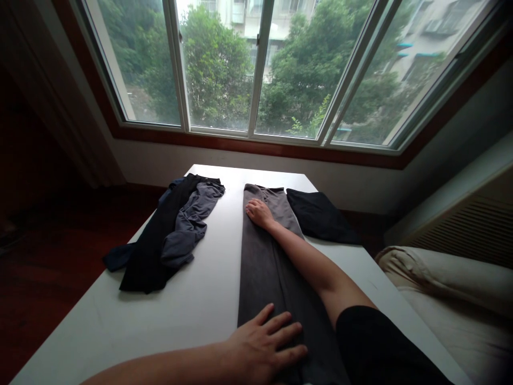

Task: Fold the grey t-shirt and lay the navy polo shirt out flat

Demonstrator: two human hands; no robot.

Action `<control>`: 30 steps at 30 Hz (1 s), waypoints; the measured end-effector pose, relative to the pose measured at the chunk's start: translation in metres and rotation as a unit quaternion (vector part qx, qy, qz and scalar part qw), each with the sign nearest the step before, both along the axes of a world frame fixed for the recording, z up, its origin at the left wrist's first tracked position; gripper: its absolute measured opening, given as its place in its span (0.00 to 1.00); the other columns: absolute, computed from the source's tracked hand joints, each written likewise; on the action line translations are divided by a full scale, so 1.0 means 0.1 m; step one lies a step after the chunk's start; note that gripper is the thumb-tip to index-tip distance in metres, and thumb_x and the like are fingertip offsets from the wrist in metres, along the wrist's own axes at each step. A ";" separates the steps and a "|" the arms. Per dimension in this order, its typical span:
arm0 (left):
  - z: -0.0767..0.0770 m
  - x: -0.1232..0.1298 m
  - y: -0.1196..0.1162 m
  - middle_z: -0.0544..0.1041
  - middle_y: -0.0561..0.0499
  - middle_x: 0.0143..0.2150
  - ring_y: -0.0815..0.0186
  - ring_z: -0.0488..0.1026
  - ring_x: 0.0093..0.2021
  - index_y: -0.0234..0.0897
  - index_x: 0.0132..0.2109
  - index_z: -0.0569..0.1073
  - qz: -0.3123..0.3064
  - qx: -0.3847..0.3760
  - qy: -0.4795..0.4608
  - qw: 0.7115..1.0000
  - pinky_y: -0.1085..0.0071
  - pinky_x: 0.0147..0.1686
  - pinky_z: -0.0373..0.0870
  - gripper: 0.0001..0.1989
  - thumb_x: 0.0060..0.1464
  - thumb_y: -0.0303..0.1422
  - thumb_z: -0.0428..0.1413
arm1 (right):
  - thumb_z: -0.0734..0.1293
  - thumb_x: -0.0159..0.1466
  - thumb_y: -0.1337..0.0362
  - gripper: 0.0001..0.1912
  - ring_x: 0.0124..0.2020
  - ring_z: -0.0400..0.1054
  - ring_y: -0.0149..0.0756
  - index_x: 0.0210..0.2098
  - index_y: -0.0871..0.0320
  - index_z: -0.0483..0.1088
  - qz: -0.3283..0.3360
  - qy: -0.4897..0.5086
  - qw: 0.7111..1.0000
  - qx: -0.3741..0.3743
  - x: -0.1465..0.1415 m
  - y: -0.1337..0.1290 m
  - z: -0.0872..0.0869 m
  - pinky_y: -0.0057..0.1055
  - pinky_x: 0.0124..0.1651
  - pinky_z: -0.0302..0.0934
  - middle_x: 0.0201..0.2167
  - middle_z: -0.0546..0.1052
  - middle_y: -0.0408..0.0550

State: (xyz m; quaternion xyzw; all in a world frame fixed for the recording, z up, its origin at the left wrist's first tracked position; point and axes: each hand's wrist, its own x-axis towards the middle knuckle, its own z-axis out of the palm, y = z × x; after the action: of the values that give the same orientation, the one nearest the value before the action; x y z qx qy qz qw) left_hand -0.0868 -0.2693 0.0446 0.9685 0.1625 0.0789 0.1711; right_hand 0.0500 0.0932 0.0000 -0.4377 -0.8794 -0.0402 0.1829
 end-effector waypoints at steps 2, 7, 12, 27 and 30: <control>0.05 -0.01 -0.01 0.52 0.41 0.80 0.47 0.48 0.79 0.41 0.78 0.54 0.002 -0.028 -0.005 1.000 0.43 0.74 0.46 0.35 0.74 0.53 0.44 | 0.64 0.74 0.59 0.19 0.70 0.61 0.49 0.58 0.56 0.78 0.015 -0.001 1.000 -0.015 0.19 -0.16 -0.03 0.46 0.73 0.53 0.63 0.75 0.55; 0.13 -0.02 -0.01 0.53 0.42 0.80 0.48 0.46 0.79 0.41 0.77 0.57 0.008 -0.099 -0.022 0.995 0.42 0.75 0.42 0.33 0.74 0.52 0.45 | 0.67 0.71 0.56 0.23 0.71 0.60 0.51 0.64 0.52 0.74 0.055 0.039 0.994 -0.080 0.90 -0.61 -0.04 0.50 0.73 0.56 0.68 0.70 0.55; 0.05 -0.02 0.11 0.60 0.44 0.77 0.49 0.54 0.77 0.44 0.72 0.64 0.057 -0.076 -0.024 0.995 0.44 0.75 0.47 0.29 0.70 0.47 0.54 | 0.64 0.73 0.55 0.23 0.71 0.61 0.52 0.64 0.52 0.73 0.011 0.084 0.990 -0.110 1.59 -1.22 -0.05 0.52 0.72 0.58 0.69 0.69 0.56; -0.11 -0.71 0.35 0.56 0.46 0.79 0.50 0.51 0.78 0.45 0.74 0.61 0.117 -0.018 0.015 0.993 0.42 0.76 0.43 0.33 0.65 0.31 0.55 | 0.61 0.75 0.62 0.21 0.71 0.61 0.49 0.65 0.43 0.72 0.030 0.121 0.983 -0.136 2.60 -3.25 -0.03 0.54 0.72 0.59 0.70 0.68 0.50; 0.00 -0.80 0.21 0.59 0.49 0.77 0.53 0.53 0.77 0.45 0.68 0.68 0.090 -0.053 0.014 0.994 0.45 0.76 0.45 0.33 0.56 0.24 0.55 | 0.66 0.72 0.61 0.22 0.74 0.55 0.51 0.65 0.43 0.72 0.059 0.123 0.973 -0.187 2.66 -3.54 0.13 0.53 0.73 0.57 0.75 0.59 0.50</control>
State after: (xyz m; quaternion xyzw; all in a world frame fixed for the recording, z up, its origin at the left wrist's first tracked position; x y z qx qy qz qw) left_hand -0.1663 -0.2484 0.0448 0.9407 0.2548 0.0720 0.2119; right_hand 0.3162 -0.2609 0.0127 -0.4133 -0.8664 0.1895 0.2066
